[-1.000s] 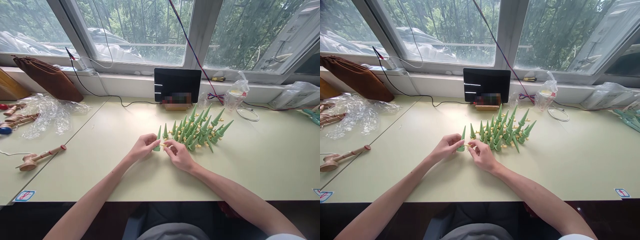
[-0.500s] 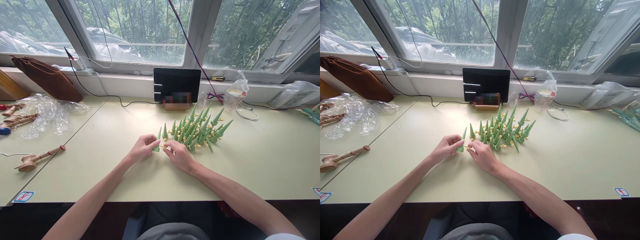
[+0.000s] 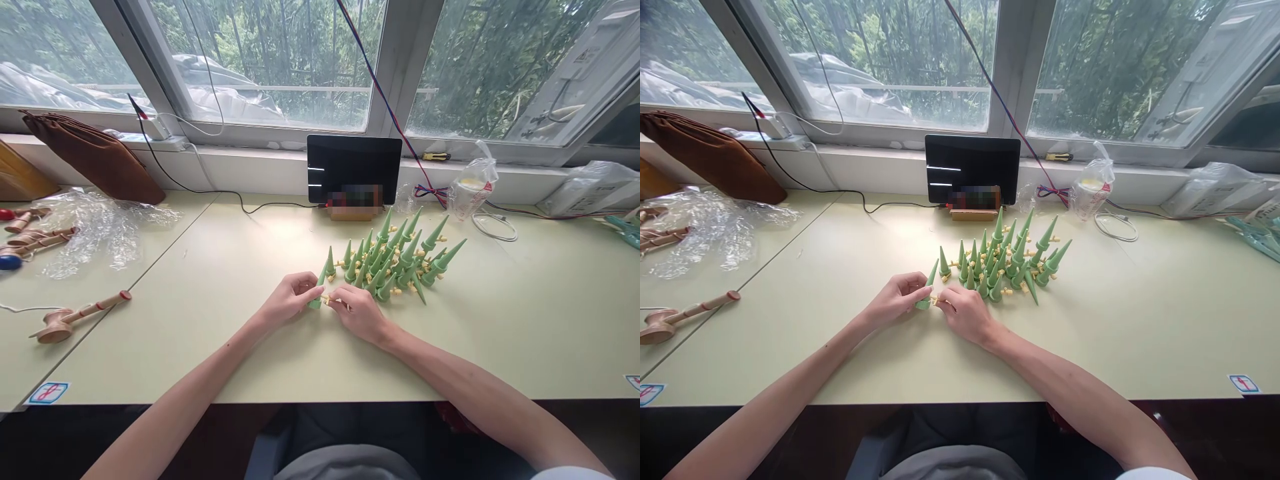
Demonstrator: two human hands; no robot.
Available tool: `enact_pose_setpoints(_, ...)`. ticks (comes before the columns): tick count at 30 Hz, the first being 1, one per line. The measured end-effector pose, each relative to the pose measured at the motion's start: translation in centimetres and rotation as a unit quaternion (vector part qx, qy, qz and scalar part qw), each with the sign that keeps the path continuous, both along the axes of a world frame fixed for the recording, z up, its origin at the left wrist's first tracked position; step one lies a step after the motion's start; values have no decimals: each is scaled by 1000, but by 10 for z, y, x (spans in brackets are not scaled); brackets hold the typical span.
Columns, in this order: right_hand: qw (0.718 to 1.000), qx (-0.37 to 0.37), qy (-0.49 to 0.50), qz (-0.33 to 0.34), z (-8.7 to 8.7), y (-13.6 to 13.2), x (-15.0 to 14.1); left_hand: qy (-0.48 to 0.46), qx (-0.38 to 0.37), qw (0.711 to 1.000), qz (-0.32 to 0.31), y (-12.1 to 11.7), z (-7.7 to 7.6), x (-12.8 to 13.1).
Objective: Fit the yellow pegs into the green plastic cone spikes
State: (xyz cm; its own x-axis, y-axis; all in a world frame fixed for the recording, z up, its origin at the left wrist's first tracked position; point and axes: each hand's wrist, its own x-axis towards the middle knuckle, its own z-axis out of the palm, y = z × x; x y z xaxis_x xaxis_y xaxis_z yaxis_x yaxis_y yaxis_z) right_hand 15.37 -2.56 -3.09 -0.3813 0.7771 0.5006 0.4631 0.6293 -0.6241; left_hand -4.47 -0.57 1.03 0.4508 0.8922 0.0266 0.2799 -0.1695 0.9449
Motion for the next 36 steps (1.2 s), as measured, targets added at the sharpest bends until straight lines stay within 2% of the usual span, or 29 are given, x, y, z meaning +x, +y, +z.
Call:
enact_pose_setpoints(9, 995, -62, 69, 20, 5, 0, -1, 9, 43, 999, -19, 2, -7, -2)
enact_pose_setpoints(13, 988, -117, 101, 16, 10, -1, -2, 24, 55, 998, -9, 2, -9, -2)
enact_pose_setpoints(16, 972, -188, 138, 20, 14, -3, -3, 30, 63, 998, 1, 1, -8, -2)
enact_pose_setpoints(20, 932, -307, 189, 33, 18, -4, -3, 25, 78, 997, 4, 0, -4, 0)
enact_pose_setpoints(22, 916, -341, 208, 39, 19, -3, -3, 21, 86, 996, 3, 0, -3, 1)
enact_pose_setpoints(27, 907, -348, 234, 41, 18, -1, -3, 5, 85, 996, 14, 0, -2, 2)
enact_pose_setpoints(36, 928, -310, 200, 46, 21, -4, -4, 21, 82, 996, 7, 0, -4, 1)
